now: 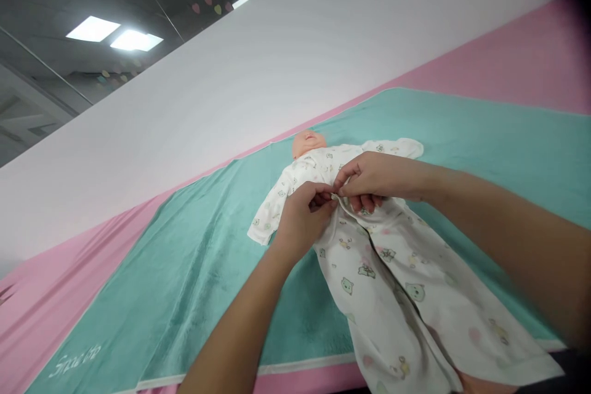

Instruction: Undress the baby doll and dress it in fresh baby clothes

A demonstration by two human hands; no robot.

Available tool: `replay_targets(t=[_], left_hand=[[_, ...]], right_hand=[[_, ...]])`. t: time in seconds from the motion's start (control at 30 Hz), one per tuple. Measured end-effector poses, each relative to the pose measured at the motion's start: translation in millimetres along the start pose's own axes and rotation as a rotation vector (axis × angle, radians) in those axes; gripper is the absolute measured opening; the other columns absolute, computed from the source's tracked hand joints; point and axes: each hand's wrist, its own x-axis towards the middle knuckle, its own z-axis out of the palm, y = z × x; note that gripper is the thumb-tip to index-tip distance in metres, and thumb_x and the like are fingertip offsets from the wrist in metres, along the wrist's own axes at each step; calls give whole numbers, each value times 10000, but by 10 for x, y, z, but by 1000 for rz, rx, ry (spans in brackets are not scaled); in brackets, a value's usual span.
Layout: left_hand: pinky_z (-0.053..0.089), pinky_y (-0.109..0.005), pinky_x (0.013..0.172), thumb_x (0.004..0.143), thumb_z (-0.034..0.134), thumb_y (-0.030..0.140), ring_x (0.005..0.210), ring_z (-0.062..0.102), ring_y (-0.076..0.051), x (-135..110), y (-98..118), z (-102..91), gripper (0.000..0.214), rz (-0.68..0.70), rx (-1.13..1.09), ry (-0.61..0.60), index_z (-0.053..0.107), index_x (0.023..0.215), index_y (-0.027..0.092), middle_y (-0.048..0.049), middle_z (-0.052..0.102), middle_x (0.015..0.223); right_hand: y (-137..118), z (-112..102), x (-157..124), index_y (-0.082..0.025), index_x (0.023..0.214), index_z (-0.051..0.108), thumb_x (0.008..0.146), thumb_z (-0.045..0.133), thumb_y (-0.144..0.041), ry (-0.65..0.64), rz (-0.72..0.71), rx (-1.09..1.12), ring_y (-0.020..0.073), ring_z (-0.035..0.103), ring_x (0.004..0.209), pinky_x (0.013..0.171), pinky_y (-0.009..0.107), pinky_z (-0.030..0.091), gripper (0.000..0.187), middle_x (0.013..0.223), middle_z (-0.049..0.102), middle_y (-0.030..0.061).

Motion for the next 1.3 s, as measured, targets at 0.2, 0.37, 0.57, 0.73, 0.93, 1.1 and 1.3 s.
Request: replay_targets(t=[0.2, 0.37, 0.57, 0.73, 0.93, 1.1, 1.3], left_hand=[[456, -257, 746, 835, 508, 179, 866, 566, -142, 21, -64, -57, 199, 288, 317, -50, 647, 967, 234, -51, 584, 978], [453, -276, 835, 885, 468, 202, 1007, 548, -154, 54, -134, -142, 189, 511, 483, -87, 628, 983, 221, -51, 574, 1148], [413, -332, 890, 895, 463, 180, 1133, 503, -186, 82, -149, -153, 209, 723, 773, 30, 637, 988, 250, -16, 609, 1179], [366, -324, 930, 907, 446, 175, 1180, 468, -161, 110, -126, -166, 224, 778, 864, -9, 625, 1014, 257, 5, 617, 1162], [369, -305, 864, 884, 476, 167, 974, 518, -143, 159, -71, -158, 187, 695, 872, -111, 615, 978, 251, 30, 643, 966], [389, -299, 794, 861, 474, 137, 882, 512, -151, 178, -75, -112, 149, 685, 888, -150, 604, 894, 202, 5, 620, 872], [423, -280, 779, 867, 453, 114, 844, 509, -140, 162, -265, -17, 205, 727, 683, 35, 623, 958, 185, -19, 619, 892]], right_hand=[[37, -16, 3, -229, 828, 691, 682, 545, -236, -35, -27, 16, 129, 560, 524, 464, 224, 432, 207, 658, 655, 25], [74, -22, 13, -222, 842, 691, 682, 532, -215, -39, -48, 33, 137, 571, 526, 449, 224, 434, 226, 644, 650, 32], [85, -23, 29, -204, 805, 642, 677, 549, -207, -2, -39, 74, 126, 558, 487, 419, 210, 406, 158, 604, 635, 20], [85, -8, 42, -200, 767, 599, 660, 575, -205, 35, -3, 113, 130, 565, 480, 389, 206, 365, 110, 592, 628, 18], [50, 1, 21, -205, 760, 603, 637, 579, -181, 33, 32, 69, 152, 582, 489, 404, 226, 389, 127, 580, 632, 20], [40, -18, -4, -213, 743, 605, 643, 583, -187, -10, 48, 26, 164, 591, 496, 434, 255, 437, 105, 598, 644, 23], [30, -20, -8, -219, 784, 607, 645, 587, -197, -21, 56, 26, 167, 600, 521, 437, 251, 435, 143, 614, 650, 21]])
